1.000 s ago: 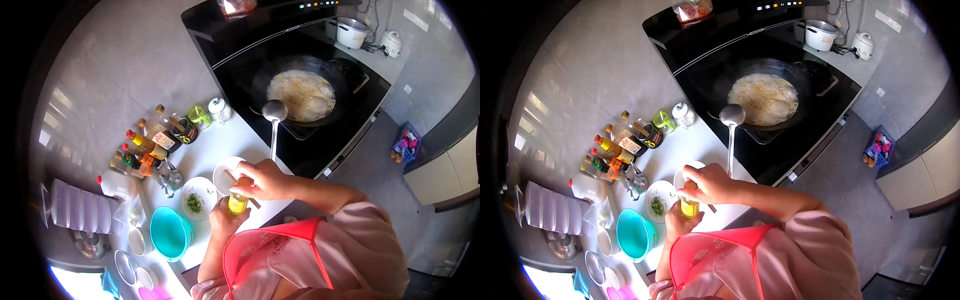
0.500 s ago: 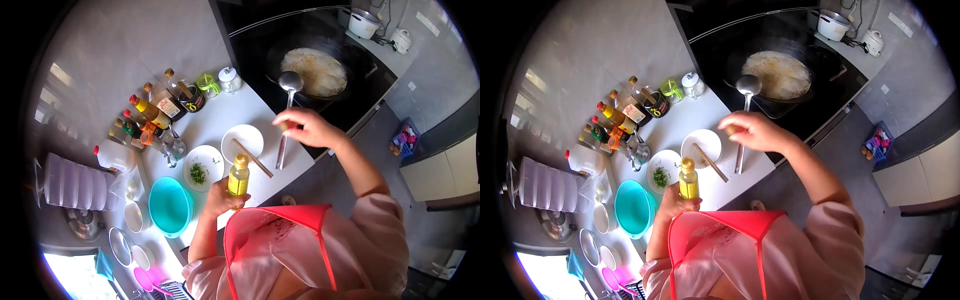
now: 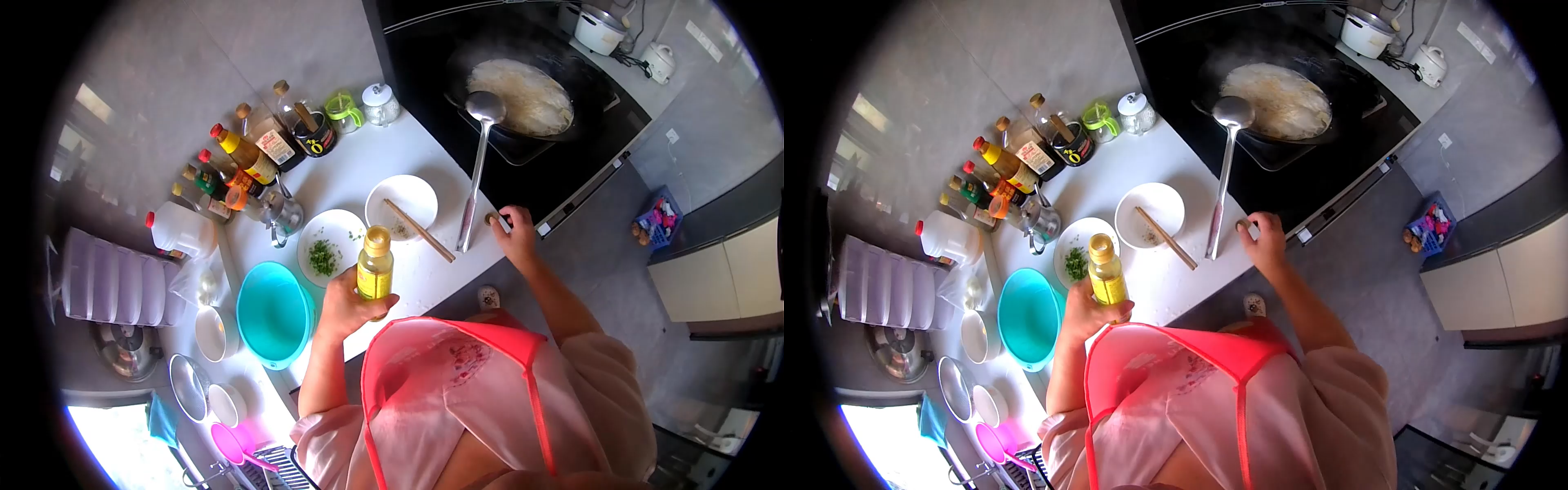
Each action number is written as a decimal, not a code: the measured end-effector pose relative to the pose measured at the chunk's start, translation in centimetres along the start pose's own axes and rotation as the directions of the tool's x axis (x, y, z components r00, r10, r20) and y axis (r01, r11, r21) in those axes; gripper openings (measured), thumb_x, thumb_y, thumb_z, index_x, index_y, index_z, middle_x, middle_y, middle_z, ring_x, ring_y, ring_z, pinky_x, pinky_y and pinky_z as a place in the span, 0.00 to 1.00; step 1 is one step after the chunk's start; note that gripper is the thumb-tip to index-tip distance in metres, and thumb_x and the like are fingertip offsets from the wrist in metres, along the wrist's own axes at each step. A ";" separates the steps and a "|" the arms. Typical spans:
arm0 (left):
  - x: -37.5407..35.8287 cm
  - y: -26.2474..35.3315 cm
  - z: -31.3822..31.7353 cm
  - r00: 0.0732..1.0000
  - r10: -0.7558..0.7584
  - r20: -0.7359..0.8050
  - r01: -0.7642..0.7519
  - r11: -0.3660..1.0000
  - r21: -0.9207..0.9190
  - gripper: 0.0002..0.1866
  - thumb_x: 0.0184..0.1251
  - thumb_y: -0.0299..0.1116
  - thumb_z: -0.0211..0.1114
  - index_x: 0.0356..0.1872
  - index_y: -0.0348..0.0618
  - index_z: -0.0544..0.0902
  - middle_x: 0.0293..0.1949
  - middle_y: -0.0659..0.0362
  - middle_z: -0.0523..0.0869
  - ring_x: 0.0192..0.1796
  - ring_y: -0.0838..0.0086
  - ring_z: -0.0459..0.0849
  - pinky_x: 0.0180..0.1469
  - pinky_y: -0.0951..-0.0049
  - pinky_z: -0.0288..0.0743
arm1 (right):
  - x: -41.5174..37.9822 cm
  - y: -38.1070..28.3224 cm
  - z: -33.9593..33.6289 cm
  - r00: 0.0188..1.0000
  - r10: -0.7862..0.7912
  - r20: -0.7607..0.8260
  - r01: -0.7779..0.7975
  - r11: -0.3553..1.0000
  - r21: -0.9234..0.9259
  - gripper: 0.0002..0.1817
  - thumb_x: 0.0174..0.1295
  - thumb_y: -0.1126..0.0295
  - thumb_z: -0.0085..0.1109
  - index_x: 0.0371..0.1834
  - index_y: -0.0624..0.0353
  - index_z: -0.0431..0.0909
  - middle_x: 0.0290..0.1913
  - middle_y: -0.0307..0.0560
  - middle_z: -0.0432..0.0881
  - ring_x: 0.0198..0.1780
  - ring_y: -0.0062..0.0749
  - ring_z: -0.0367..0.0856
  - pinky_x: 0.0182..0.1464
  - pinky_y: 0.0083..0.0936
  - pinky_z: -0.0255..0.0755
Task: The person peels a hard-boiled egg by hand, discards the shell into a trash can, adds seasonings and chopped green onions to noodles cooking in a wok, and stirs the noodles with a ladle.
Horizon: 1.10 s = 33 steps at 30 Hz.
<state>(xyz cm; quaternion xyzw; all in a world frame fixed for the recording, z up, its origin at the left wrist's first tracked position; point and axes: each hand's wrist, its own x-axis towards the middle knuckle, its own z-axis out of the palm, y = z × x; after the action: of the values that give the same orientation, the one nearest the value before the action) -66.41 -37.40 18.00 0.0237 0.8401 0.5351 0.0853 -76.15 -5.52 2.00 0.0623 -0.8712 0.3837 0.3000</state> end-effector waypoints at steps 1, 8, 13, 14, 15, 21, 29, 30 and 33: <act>0.1 0.3 0.1 0.999 -0.024 -0.020 0.024 0.999 -0.022 0.17 0.38 0.31 0.73 0.31 0.37 0.78 0.20 0.61 0.80 0.21 0.81 0.76 0.27 0.78 0.72 | -0.2 -0.4 0.4 1.000 0.000 -0.007 0.000 1.000 0.002 0.16 0.43 0.67 0.69 0.33 0.57 0.73 0.33 0.46 0.79 0.37 0.43 0.75 0.38 0.36 0.69; 3.6 4.8 2.1 0.990 0.040 -0.136 -0.022 0.991 0.131 0.19 0.39 0.35 0.73 0.33 0.38 0.79 0.23 0.58 0.82 0.25 0.76 0.80 0.31 0.74 0.74 | -0.8 -0.6 7.0 0.721 0.468 0.511 -0.612 0.776 0.153 0.23 0.48 0.49 0.64 0.19 0.61 0.77 0.20 0.48 0.78 0.25 0.38 0.79 0.30 0.31 0.72; 8.0 7.3 3.8 0.984 0.087 -0.155 -0.047 0.968 0.245 0.22 0.39 0.39 0.73 0.36 0.38 0.80 0.28 0.54 0.84 0.30 0.68 0.84 0.37 0.70 0.76 | -0.2 -2.2 1.9 0.686 0.574 0.448 -0.719 0.440 0.538 0.19 0.51 0.53 0.63 0.25 0.62 0.76 0.19 0.42 0.75 0.20 0.28 0.75 0.25 0.26 0.68; 9.1 7.4 4.0 0.986 0.089 -0.138 -0.056 0.973 0.223 0.22 0.39 0.40 0.73 0.37 0.38 0.80 0.29 0.53 0.84 0.31 0.66 0.84 0.38 0.69 0.76 | 0.8 -2.4 -1.2 0.550 0.636 0.541 -0.832 0.360 0.423 0.18 0.52 0.55 0.62 0.28 0.62 0.75 0.19 0.40 0.74 0.20 0.26 0.74 0.25 0.25 0.67; 10.1 8.3 4.3 0.985 0.091 -0.143 -0.057 0.972 0.229 0.22 0.39 0.40 0.73 0.37 0.38 0.80 0.29 0.53 0.84 0.31 0.66 0.84 0.38 0.69 0.76 | 1.8 -1.9 -3.7 0.398 0.683 0.612 -0.917 0.272 0.293 0.17 0.53 0.56 0.62 0.31 0.61 0.75 0.20 0.39 0.73 0.20 0.24 0.72 0.25 0.24 0.66; 16.7 11.9 6.5 0.987 0.014 -0.161 0.077 0.834 0.546 0.25 0.40 0.46 0.71 0.37 0.39 0.80 0.29 0.50 0.84 0.30 0.60 0.83 0.38 0.67 0.75 | 8.7 0.1 -15.5 0.558 0.462 0.690 -0.830 0.320 0.456 0.15 0.60 0.66 0.55 0.50 0.53 0.73 0.19 0.33 0.68 0.15 0.15 0.64 0.15 0.16 0.57; 23.4 15.2 9.7 0.992 -0.060 -0.112 0.127 0.518 0.846 0.25 0.41 0.52 0.67 0.39 0.47 0.79 0.32 0.55 0.84 0.36 0.63 0.83 0.39 0.66 0.75 | 15.6 3.9 -24.7 0.368 0.270 0.890 -0.921 0.235 0.310 0.08 0.62 0.70 0.46 0.42 0.58 0.71 0.23 0.39 0.73 0.17 0.19 0.70 0.13 0.16 0.62; 24.0 15.2 10.0 0.993 -0.063 -0.095 0.114 0.487 0.866 0.26 0.41 0.53 0.66 0.40 0.47 0.78 0.34 0.55 0.84 0.38 0.63 0.83 0.40 0.66 0.75 | 15.9 4.4 -25.0 0.343 0.265 0.901 -0.933 0.208 0.294 0.09 0.62 0.71 0.45 0.44 0.59 0.71 0.24 0.40 0.74 0.17 0.20 0.71 0.13 0.17 0.62; 25.4 15.4 10.8 0.995 -0.063 -0.080 0.100 0.457 0.884 0.26 0.41 0.52 0.66 0.40 0.47 0.78 0.34 0.55 0.84 0.39 0.62 0.82 0.41 0.65 0.75 | 16.8 5.5 -25.5 0.315 0.222 0.923 -0.947 0.138 0.290 0.12 0.61 0.72 0.45 0.47 0.60 0.71 0.26 0.42 0.74 0.18 0.21 0.71 0.14 0.17 0.63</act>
<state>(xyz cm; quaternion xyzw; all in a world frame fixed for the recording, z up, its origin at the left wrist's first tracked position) -90.36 -17.82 24.39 0.0147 0.9972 0.0171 0.0711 -79.56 18.33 21.53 -0.0602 -0.5256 0.7800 -0.3343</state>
